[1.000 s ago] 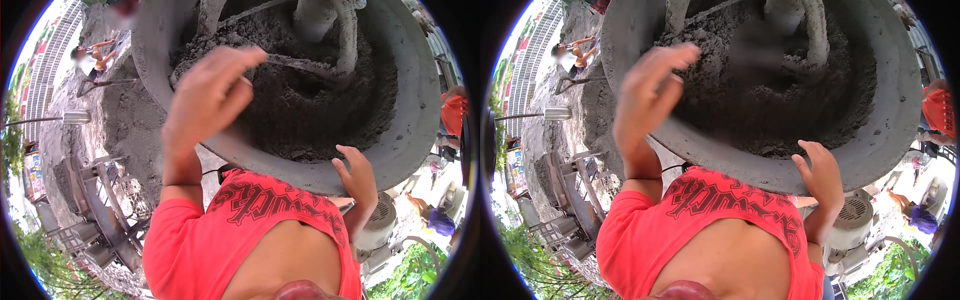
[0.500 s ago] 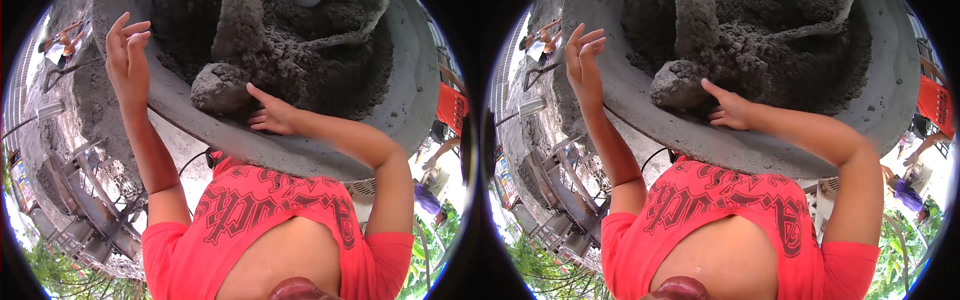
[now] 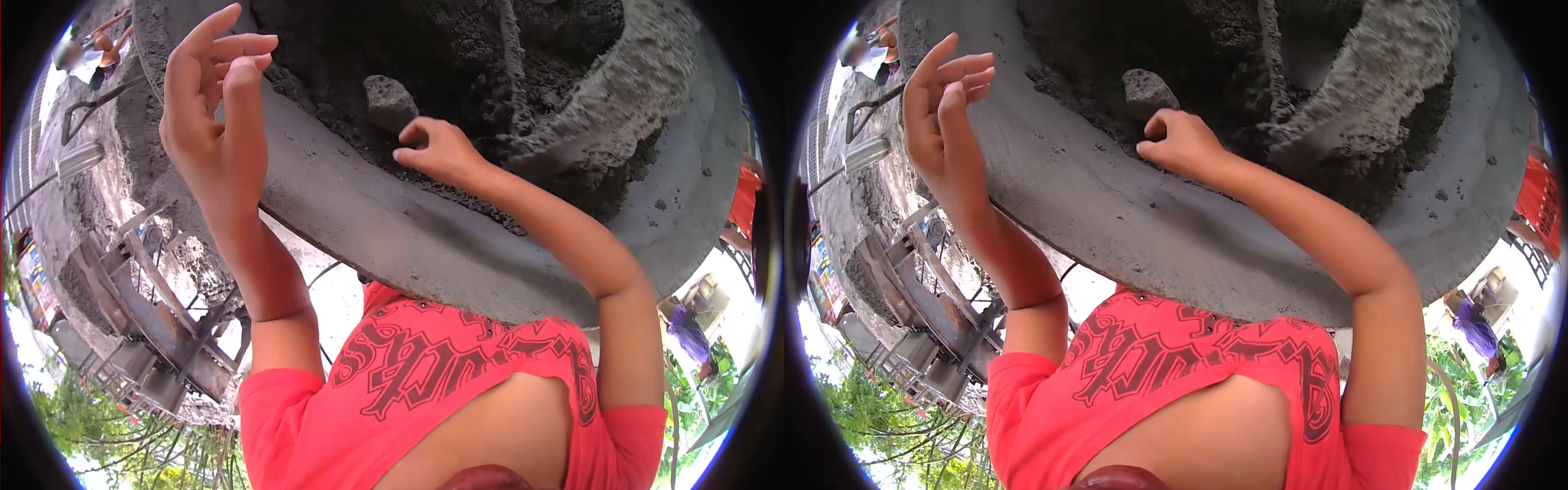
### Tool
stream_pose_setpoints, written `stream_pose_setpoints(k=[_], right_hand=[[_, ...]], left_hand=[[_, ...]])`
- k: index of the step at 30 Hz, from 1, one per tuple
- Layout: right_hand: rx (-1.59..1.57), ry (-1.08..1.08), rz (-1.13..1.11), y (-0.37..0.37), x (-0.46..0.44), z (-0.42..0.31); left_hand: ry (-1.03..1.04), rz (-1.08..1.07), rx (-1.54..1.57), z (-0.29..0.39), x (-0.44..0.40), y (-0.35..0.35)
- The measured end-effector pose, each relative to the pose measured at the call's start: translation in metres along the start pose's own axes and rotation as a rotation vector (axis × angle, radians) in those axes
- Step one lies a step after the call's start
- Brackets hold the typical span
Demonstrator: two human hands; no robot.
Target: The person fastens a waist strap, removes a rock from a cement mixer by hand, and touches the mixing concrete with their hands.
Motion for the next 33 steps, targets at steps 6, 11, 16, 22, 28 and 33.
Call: stream_pose_setpoints(k=[6, 11, 16, 22, 28, 33], right_hand=[[0.316, -0.004, 0.235, 0.013, -0.156, 0.037], [0.317, 0.268, 0.341, 0.006, -0.176, 0.057], [0.073, 0.351, 0.409, -0.007, -0.175, 0.099], [-0.280, 0.027, 0.302, -0.028, -0.082, 0.084], [-0.466, -0.296, 0.136, -0.085, 0.033, -0.080], [-0.273, -0.828, 0.341, -0.116, 0.125, -0.191]], left_hand=[[-0.202, 0.119, 0.261, -0.011, 0.006, -0.012], [-0.223, 0.029, 0.096, -0.004, 0.002, -0.001], [-0.248, 0.091, 0.188, -0.009, 0.007, -0.009], [-0.256, -0.062, 0.112, -0.007, 0.001, -0.006], [-0.078, -0.163, 0.062, 0.005, -0.002, -0.003], [-0.456, -0.261, 1.025, 0.012, 0.017, 0.031]])
Point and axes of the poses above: each hand's wrist, its own x-axis away from the middle knuckle, its own y-axis out of the palm, z = x × y, the point moved 9 cm from there along -x, towards the middle knuckle, and after that the axes turned 4 degrees about x, right-handed, at the moved point
